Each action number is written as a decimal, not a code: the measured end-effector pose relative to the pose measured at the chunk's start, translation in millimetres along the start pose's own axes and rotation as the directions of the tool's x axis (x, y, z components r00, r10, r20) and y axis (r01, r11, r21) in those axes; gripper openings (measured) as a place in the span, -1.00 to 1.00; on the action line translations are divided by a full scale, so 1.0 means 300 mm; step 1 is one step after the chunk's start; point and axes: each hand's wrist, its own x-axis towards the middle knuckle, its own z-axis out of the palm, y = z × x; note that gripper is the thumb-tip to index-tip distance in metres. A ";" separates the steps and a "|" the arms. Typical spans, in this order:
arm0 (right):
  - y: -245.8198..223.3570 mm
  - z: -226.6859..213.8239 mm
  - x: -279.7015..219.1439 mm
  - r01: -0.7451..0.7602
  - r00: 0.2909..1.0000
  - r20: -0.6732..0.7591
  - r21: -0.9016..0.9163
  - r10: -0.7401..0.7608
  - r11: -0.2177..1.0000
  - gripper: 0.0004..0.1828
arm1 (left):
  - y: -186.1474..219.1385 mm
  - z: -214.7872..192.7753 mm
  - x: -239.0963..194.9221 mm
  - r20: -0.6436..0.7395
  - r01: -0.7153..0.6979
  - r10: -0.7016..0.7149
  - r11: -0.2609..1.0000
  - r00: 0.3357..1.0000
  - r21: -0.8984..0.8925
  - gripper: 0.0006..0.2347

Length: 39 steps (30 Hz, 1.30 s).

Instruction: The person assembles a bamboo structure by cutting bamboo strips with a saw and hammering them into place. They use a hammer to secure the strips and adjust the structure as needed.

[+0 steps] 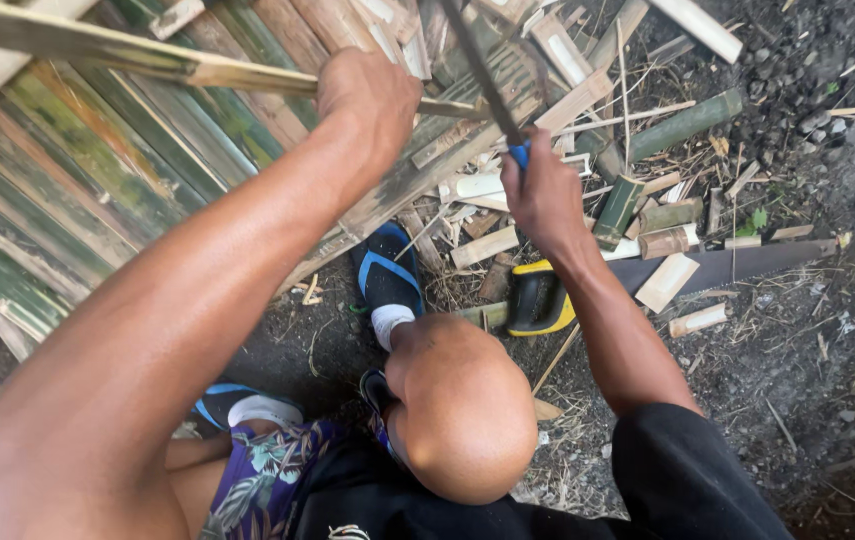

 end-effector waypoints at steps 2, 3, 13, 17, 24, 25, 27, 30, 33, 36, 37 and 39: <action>-0.016 0.000 -0.014 0.039 0.993 -0.116 0.095 -0.028 0.995 -0.65 | -0.012 0.016 0.009 -0.003 -0.010 0.010 1.000 1.000 -0.017 -0.81; -0.007 0.005 -0.017 0.063 0.983 -0.182 0.139 -0.037 0.988 -0.66 | -0.019 0.018 0.013 0.008 -0.001 0.001 1.000 1.000 -0.032 -0.80; 0.084 0.106 0.056 -0.075 0.991 0.096 -0.156 0.090 0.985 -0.69 | -0.032 0.018 -0.004 0.067 0.052 -0.045 0.992 0.997 -0.112 -0.76; 0.048 0.045 -0.001 0.014 0.994 -0.110 0.062 -0.007 0.998 -0.65 | -0.051 0.039 0.000 0.045 0.019 -0.015 0.996 0.999 -0.084 -0.76; 0.139 0.151 0.069 -0.210 0.955 0.154 -0.249 0.253 0.945 -0.63 | -0.045 0.042 0.005 0.112 0.045 -0.034 0.995 0.993 -0.093 -0.74; 0.136 0.145 0.084 -0.202 0.966 0.117 -0.215 0.231 0.955 -0.64 | -0.050 0.036 0.013 0.124 0.050 -0.038 0.994 0.992 -0.095 -0.73; 0.117 0.120 0.049 -0.190 0.976 0.078 -0.156 0.203 0.969 -0.67 | -0.061 0.065 0.008 0.101 0.045 -0.032 0.990 0.994 -0.133 -0.72; 0.083 0.075 0.012 -0.056 0.995 -0.076 0.042 0.059 0.998 -0.64 | -0.070 0.076 0.012 0.086 0.042 -0.030 0.988 0.996 -0.149 -0.70; 0.077 0.110 0.007 -0.085 0.992 -0.077 0.142 0.097 0.986 -0.65 | -0.067 0.072 0.012 0.097 0.053 -0.040 0.989 0.994 -0.139 -0.71; 0.102 0.144 0.039 -0.146 0.976 0.139 -0.157 0.168 0.977 -0.66 | -0.059 0.068 0.003 0.107 0.068 -0.054 0.989 0.993 -0.132 -0.71; 0.105 0.137 0.044 -0.132 0.980 0.127 -0.152 0.152 0.980 -0.67 | -0.059 0.062 0.004 0.107 0.075 -0.061 0.989 0.992 -0.128 -0.70; 0.089 0.119 0.025 -0.108 0.986 0.113 -0.146 0.125 0.983 -0.68 | -0.060 0.071 -0.002 0.112 0.075 -0.059 0.987 0.992 -0.143 -0.70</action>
